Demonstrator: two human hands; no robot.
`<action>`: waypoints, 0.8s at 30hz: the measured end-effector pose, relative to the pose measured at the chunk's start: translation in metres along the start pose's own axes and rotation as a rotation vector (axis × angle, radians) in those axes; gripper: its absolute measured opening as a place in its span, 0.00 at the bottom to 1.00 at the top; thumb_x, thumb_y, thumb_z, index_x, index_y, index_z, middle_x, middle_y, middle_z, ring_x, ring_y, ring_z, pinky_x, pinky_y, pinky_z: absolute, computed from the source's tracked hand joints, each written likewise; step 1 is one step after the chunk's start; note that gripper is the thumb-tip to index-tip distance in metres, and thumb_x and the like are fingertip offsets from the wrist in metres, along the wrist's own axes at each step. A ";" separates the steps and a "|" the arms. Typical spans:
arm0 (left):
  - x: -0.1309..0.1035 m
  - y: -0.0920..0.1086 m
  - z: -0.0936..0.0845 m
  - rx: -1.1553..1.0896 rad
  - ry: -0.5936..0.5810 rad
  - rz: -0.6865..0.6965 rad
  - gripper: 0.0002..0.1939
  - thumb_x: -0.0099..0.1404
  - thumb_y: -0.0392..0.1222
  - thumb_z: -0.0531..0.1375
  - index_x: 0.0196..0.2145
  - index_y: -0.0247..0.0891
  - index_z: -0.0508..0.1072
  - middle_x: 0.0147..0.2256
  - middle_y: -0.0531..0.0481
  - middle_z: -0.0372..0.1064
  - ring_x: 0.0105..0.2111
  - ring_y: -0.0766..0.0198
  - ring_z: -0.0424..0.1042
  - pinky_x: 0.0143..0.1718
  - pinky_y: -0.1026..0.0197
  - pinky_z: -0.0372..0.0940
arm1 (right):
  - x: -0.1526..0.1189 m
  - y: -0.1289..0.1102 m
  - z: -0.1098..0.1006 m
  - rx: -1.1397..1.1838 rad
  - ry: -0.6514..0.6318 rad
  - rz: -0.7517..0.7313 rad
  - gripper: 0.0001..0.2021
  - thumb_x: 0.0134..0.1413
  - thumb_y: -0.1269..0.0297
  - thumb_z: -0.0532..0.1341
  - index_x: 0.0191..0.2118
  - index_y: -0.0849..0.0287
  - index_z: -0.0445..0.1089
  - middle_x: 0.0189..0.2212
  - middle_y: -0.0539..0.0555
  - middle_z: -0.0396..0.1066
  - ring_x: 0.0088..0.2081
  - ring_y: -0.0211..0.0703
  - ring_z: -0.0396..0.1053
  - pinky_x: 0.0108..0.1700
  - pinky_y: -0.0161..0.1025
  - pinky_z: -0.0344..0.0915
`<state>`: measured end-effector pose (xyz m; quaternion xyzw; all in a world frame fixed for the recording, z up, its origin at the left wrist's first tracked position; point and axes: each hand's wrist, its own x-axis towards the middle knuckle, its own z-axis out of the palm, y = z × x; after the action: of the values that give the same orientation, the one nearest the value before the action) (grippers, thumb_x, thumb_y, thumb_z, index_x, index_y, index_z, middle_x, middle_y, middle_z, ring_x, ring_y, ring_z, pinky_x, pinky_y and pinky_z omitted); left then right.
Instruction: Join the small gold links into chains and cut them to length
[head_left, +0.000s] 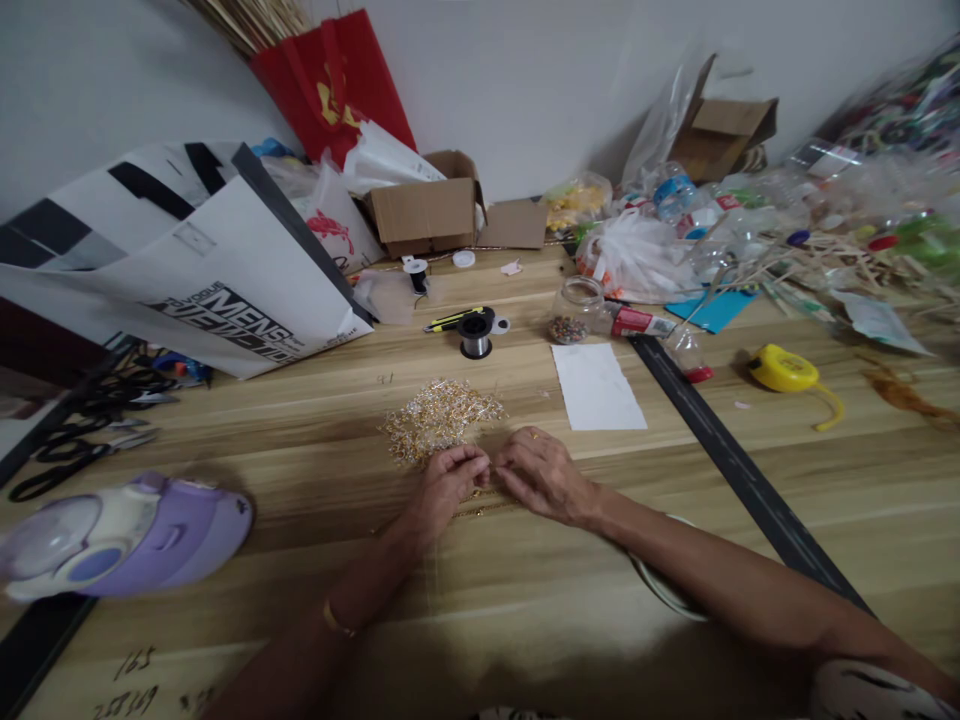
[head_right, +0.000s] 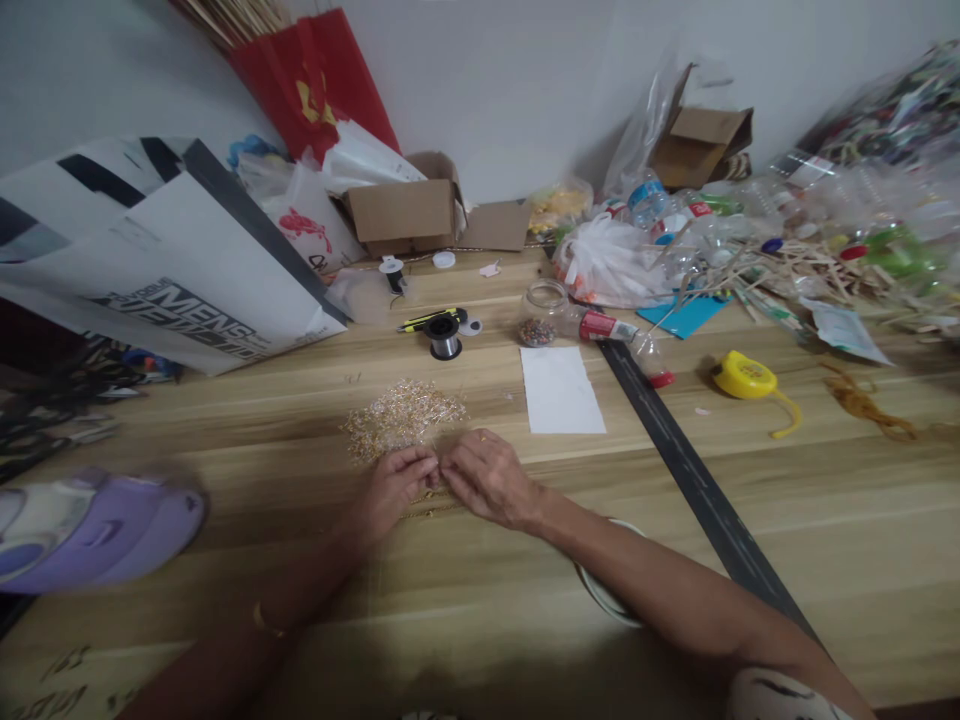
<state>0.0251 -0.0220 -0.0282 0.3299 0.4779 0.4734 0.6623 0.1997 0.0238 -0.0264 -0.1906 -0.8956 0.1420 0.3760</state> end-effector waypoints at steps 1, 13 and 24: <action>0.000 0.000 0.000 0.005 0.000 -0.005 0.13 0.48 0.45 0.67 0.24 0.33 0.71 0.21 0.53 0.65 0.24 0.69 0.62 0.29 0.65 0.57 | 0.000 0.000 0.000 -0.003 0.002 -0.001 0.03 0.58 0.71 0.53 0.34 0.59 0.62 0.27 0.54 0.68 0.30 0.43 0.63 0.36 0.40 0.61; 0.001 0.001 0.000 -0.034 -0.004 0.000 0.13 0.48 0.45 0.68 0.24 0.33 0.71 0.22 0.53 0.65 0.25 0.69 0.63 0.30 0.65 0.58 | 0.000 0.000 -0.001 -0.004 0.009 0.000 0.03 0.58 0.71 0.53 0.34 0.58 0.62 0.28 0.54 0.68 0.31 0.42 0.63 0.36 0.40 0.61; 0.000 0.002 0.001 -0.028 0.006 0.008 0.13 0.48 0.45 0.67 0.24 0.33 0.71 0.22 0.53 0.64 0.25 0.69 0.62 0.30 0.65 0.59 | 0.001 0.000 0.000 0.011 0.010 0.000 0.03 0.59 0.70 0.53 0.35 0.58 0.62 0.28 0.54 0.68 0.30 0.42 0.63 0.36 0.40 0.60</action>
<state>0.0252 -0.0213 -0.0267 0.3212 0.4720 0.4836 0.6635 0.1990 0.0237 -0.0259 -0.1891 -0.8930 0.1461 0.3814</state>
